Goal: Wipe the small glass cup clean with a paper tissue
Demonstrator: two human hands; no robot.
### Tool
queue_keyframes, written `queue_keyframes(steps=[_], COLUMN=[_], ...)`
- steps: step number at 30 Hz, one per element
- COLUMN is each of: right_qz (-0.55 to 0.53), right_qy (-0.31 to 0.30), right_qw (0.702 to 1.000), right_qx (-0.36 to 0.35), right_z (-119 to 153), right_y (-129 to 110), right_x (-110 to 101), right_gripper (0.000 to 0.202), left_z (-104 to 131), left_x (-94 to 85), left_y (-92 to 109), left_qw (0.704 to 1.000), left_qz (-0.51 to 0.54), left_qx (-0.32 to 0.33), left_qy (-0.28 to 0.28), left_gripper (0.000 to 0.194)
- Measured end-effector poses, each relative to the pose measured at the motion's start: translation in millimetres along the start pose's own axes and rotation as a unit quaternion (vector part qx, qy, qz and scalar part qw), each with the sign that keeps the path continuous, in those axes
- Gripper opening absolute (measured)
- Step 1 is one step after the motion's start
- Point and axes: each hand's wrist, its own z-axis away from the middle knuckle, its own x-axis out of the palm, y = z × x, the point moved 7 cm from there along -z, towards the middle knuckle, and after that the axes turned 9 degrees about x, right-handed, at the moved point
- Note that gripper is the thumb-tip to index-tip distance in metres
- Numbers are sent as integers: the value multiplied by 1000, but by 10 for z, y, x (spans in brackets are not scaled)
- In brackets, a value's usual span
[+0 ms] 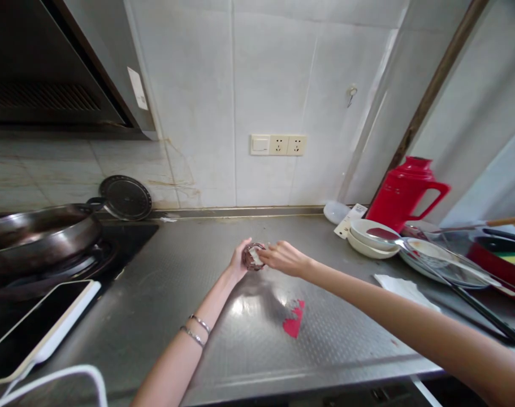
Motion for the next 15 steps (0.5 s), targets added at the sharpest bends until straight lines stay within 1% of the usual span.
queue_keyframes(steps=[2, 4, 6, 9, 12, 15], right_qz=[-17, -40, -65, -116, -185, -264], right_qy=[14, 22, 15, -6, -11, -5], right_qw=[1000, 998, 995, 984, 960, 919], right_qx=[14, 37, 69, 136, 212, 294], right_z=[13, 38, 71, 124, 162, 165], right_y=[-39, -73, -103, -147, -210, -299], right_x=[-21, -29, -4, 66, 129, 198], right_gripper=[19, 26, 33, 46, 52, 55], left_z=[7, 14, 27, 55, 86, 107], left_x=[-2, 2, 18, 69, 100, 88], left_y=[9, 43, 73, 84, 76, 51], left_qw=[1000, 998, 996, 994, 991, 988], left_qz=[6, 13, 13, 8, 18, 27], left_qx=[16, 45, 70, 93, 116, 128], left_qy=[18, 35, 48, 48, 58, 83], left_gripper=[35, 32, 31, 31, 30, 30])
